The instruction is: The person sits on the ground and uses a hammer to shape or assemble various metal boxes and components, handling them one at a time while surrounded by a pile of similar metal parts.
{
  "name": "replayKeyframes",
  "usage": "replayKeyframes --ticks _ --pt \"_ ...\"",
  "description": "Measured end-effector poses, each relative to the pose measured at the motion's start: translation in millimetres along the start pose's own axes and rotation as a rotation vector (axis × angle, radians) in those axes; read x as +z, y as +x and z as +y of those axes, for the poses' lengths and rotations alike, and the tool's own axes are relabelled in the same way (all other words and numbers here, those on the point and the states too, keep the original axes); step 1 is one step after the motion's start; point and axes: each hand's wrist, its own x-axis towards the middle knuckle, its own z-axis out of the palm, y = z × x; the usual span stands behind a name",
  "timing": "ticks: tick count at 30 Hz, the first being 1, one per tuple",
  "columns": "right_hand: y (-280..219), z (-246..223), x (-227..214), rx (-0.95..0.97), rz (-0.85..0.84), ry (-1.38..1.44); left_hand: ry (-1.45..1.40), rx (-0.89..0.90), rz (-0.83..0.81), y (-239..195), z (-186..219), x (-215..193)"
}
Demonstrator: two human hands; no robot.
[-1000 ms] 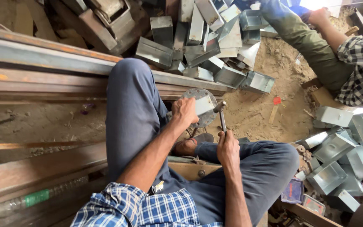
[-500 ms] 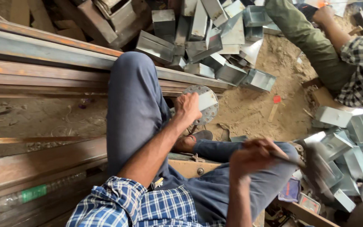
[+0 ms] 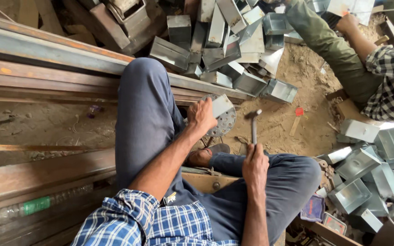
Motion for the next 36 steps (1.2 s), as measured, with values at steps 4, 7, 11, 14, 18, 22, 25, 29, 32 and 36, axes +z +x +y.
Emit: replayKeyframes --ticks 4,7,11,14,18,22,25,29,32,36 --pt "10.9 -31.6 -33.1 -0.119 0.418 0.341 -0.022 -0.036 -0.06 4.4 -1.7 3.4" --pt "18.7 -50.4 -48.8 -0.153 0.704 0.918 0.011 -0.048 -0.062 3.1 -2.3 2.8" --pt "17.7 -54.0 -46.0 -0.255 0.771 0.794 -0.006 -0.042 -0.078 4.7 2.6 -0.9" --pt "11.1 -44.4 -17.9 -0.072 0.365 0.427 -0.008 -0.036 -0.086 2.7 1.9 -5.0" --pt "12.9 -22.6 24.2 0.004 -0.028 0.129 0.043 0.009 -0.006 -0.3 -0.6 -4.1" --pt "5.7 11.0 33.8 -0.072 -0.051 0.071 0.026 -0.032 -0.004 -2.3 -2.6 -3.6" --pt "-2.0 4.3 25.6 -0.086 -0.015 -0.006 -0.033 -0.103 -0.106 3.1 -1.2 -5.5" --pt "12.8 -32.9 -19.7 -0.065 0.2 0.257 -0.077 -0.128 -0.102 1.4 -1.8 -7.9" --pt "20.1 -61.5 -44.5 -0.25 0.588 0.655 -0.081 -0.139 -0.083 0.5 -2.9 -10.4" --pt "29.2 -74.9 -59.5 -0.254 0.747 0.889 -0.092 -0.138 -0.1 2.6 -1.2 -10.6"
